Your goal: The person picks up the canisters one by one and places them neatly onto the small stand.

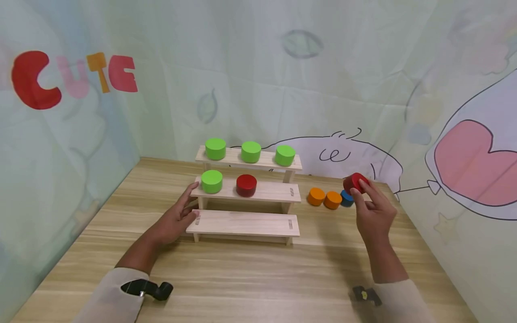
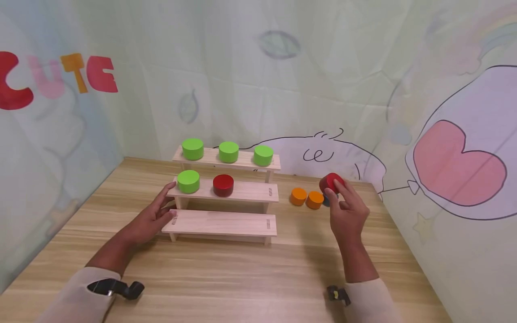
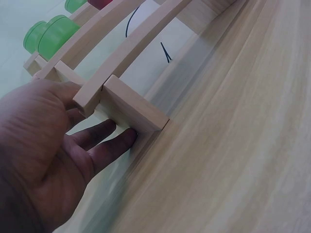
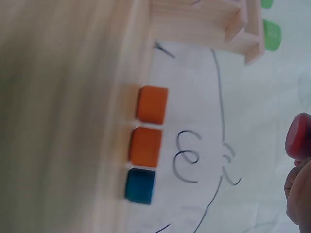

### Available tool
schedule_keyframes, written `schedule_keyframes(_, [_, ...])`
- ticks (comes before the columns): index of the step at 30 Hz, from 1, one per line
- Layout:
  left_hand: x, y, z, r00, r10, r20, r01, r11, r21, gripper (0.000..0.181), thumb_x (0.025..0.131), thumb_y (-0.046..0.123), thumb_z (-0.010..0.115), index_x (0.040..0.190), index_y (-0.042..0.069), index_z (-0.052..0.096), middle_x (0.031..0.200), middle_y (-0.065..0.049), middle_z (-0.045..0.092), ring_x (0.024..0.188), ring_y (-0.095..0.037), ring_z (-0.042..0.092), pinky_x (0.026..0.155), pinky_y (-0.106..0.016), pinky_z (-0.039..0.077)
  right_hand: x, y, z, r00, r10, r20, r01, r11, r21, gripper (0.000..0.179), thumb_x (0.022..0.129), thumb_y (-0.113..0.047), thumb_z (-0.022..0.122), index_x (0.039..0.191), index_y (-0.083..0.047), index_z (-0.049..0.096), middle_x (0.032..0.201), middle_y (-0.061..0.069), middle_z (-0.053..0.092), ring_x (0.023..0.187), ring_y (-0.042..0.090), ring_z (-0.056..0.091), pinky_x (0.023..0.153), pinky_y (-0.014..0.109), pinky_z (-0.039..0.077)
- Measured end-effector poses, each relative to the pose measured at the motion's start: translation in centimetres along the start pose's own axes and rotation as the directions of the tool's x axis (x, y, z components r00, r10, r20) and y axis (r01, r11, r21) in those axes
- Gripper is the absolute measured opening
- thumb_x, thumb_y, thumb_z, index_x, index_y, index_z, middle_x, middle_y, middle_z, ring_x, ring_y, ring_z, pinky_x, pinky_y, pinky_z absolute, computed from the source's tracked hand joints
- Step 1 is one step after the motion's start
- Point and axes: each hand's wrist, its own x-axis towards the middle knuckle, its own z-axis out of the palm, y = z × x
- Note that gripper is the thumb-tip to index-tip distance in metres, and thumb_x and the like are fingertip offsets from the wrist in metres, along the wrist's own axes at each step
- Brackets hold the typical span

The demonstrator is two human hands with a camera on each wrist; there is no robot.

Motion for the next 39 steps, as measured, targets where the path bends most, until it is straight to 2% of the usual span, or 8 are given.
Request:
schedule_keyframes(9, [0.0,0.2,-0.2,1.000,-0.005,0.001,0.005,1.000,0.002,0.084,0.117,0.015,0.050,0.175,0.045,-0.003,0.178,-0.030,0.022,0.157,-0.059,0.039,0.115,-0.068,0.050,1.0,-2.8,1.3,1.000,-0.016,0.018,0.016,1.000,0.018,0.040,0.099,-0.002,0.078,0.138,-0.009,0.075,0.146,0.018,0.072,0.120,-0.017,0.064,0.073,0.005,0.053])
schedule_keyframes(18, [0.2,0.0,-0.3,1.000,0.002,0.006,-0.002,1.000,0.004,0.085,0.117,0.016,0.051,0.174,0.048,-0.002,0.178,-0.030,0.023,0.157,-0.059,0.039,0.116,-0.069,0.049,1.4,-4.4,3.1,0.996,-0.076,0.047,0.069,0.989,0.129,0.040,0.097,0.003,0.078,0.136,-0.007,0.076,0.143,0.020,0.073,0.122,-0.003,0.070,0.070,0.007,0.054])
schedule_keyframes(22, [0.3,0.0,-0.2,1.000,0.014,0.006,-0.014,1.000,0.007,0.085,0.117,0.016,0.051,0.175,0.047,-0.002,0.177,-0.031,0.024,0.156,-0.059,0.041,0.116,-0.069,0.049,1.3,-5.0,4.0,0.996,-0.064,0.061,0.054,0.987,0.149,0.039,0.099,-0.001,0.079,0.137,-0.008,0.075,0.145,0.017,0.073,0.128,0.005,0.072,0.072,0.010,0.058])
schedule_keyframes(26, [0.3,0.0,-0.2,1.000,0.013,0.004,-0.013,1.000,0.011,0.085,0.117,0.016,0.051,0.174,0.047,-0.002,0.177,-0.031,0.024,0.156,-0.059,0.040,0.117,-0.069,0.048,1.1,-5.8,5.1,0.996,-0.013,0.093,-0.004,0.984,0.177,0.039,0.100,-0.004,0.079,0.138,-0.008,0.074,0.149,0.014,0.070,0.134,0.029,0.072,0.074,0.012,0.059])
schedule_keyframes(29, [0.3,0.0,-0.2,1.000,0.009,0.002,-0.009,1.000,0.009,0.085,0.117,0.016,0.051,0.175,0.047,-0.002,0.178,-0.031,0.024,0.157,-0.059,0.039,0.117,-0.070,0.047,0.8,-6.4,6.0,0.993,0.017,0.115,-0.039,0.980,0.193,0.038,0.099,-0.006,0.080,0.137,-0.006,0.074,0.149,0.016,0.070,0.138,0.041,0.069,0.077,0.011,0.059])
schedule_keyframes(34, [0.2,0.0,-0.1,1.000,0.005,0.005,-0.005,1.000,0.002,0.085,0.117,0.016,0.051,0.175,0.046,-0.003,0.178,-0.031,0.023,0.157,-0.059,0.038,0.117,-0.070,0.048,0.3,-6.9,7.4,0.988,0.030,0.150,-0.063,0.974,0.216,0.038,0.095,-0.006,0.085,0.132,-0.005,0.078,0.143,0.020,0.073,0.137,0.038,0.069,0.066,0.005,0.051])
schedule_keyframes(36, [0.2,0.0,0.0,1.000,0.000,0.004,0.000,1.000,0.002,0.085,0.117,0.016,0.051,0.175,0.046,-0.003,0.178,-0.031,0.023,0.157,-0.059,0.038,0.117,-0.070,0.048,0.1,-6.9,7.9,0.985,0.033,0.171,-0.072,0.971,0.229,0.039,0.093,-0.006,0.087,0.131,-0.004,0.078,0.140,0.020,0.074,0.119,0.037,0.078,0.058,0.007,0.047])
schedule_keyframes(39, [0.2,0.0,-0.1,1.000,-0.007,0.003,0.007,1.000,0.004,0.085,0.117,0.017,0.051,0.174,0.047,-0.003,0.178,-0.030,0.023,0.157,-0.058,0.038,0.117,-0.070,0.048,-0.3,-6.8,8.5,0.979,0.036,0.201,-0.078,0.976,0.205,0.039,0.092,-0.007,0.088,0.130,-0.004,0.080,0.138,0.019,0.076,0.112,0.036,0.079,0.058,0.009,0.048])
